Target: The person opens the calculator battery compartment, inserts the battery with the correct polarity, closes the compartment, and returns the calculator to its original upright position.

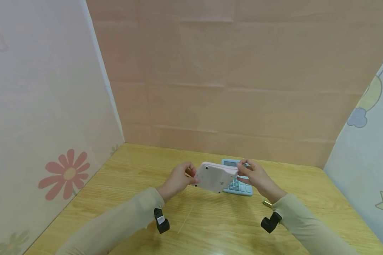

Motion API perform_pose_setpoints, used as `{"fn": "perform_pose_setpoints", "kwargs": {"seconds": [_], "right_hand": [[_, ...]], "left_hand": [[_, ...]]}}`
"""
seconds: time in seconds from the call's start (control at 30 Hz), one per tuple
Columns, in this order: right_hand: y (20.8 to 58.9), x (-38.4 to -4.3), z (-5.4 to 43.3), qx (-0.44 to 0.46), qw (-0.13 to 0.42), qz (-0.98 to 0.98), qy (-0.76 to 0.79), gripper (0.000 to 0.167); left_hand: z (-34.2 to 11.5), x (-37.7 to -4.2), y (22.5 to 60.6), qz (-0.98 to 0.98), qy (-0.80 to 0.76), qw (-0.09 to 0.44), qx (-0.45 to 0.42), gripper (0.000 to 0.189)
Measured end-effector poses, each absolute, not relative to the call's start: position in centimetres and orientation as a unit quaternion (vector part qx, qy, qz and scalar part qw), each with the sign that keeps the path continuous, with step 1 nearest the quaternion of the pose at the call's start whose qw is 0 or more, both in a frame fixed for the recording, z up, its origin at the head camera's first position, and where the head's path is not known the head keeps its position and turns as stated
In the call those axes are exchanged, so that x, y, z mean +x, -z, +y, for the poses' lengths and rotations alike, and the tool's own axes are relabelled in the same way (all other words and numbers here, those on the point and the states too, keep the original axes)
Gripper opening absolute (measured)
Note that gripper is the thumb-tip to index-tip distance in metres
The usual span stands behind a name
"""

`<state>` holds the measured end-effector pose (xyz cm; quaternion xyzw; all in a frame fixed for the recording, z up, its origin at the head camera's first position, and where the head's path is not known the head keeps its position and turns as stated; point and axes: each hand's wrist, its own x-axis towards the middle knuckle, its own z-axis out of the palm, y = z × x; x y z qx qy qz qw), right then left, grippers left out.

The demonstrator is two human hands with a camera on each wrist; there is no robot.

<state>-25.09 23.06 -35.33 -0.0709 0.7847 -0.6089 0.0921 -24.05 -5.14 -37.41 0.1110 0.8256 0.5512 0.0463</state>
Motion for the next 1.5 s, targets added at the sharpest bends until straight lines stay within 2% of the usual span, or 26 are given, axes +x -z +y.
{"fn": "perform_pose_setpoints", "kwargs": {"seconds": [0.23, 0.47, 0.6, 0.77, 0.9, 1.07, 1.3, 1.5], "right_hand": [[35.2, -24.7, 22.5, -0.058, 0.064, 0.768, 0.635, 0.017], [35.8, -24.6, 22.4, -0.05, 0.078, 0.735, 0.672, 0.013], [36.3, -24.7, 22.5, -0.042, 0.083, 0.715, 0.693, 0.013], [36.8, -24.7, 22.5, -0.045, 0.086, 0.71, 0.698, 0.022], [37.1, -24.7, 22.5, -0.043, 0.084, 0.717, 0.69, 0.028], [37.2, -24.6, 22.4, -0.034, 0.083, 0.719, 0.689, 0.029], [37.5, -24.6, 22.4, -0.032, 0.082, 0.723, 0.685, 0.03], [37.7, -24.7, 22.4, -0.029, 0.076, 0.726, 0.683, 0.031]], "left_hand": [[-4.7, -23.6, 37.7, 0.839, -0.527, -0.006, 0.132, 0.02], [-4.0, -23.9, 38.0, 0.833, -0.536, -0.066, 0.121, 0.021], [-3.6, -24.2, 38.2, 0.837, -0.529, -0.082, 0.118, 0.023], [-3.5, -24.0, 38.3, 0.851, -0.502, -0.089, 0.128, 0.023], [-3.6, -23.9, 38.5, 0.849, -0.504, -0.081, 0.135, 0.021], [-3.5, -24.0, 38.8, 0.835, -0.541, -0.055, 0.089, 0.014], [-3.1, -24.2, 38.7, 0.756, -0.654, 0.0, 0.007, 0.026], [-3.3, -24.8, 38.8, 0.719, -0.692, 0.046, -0.032, 0.024]]}}
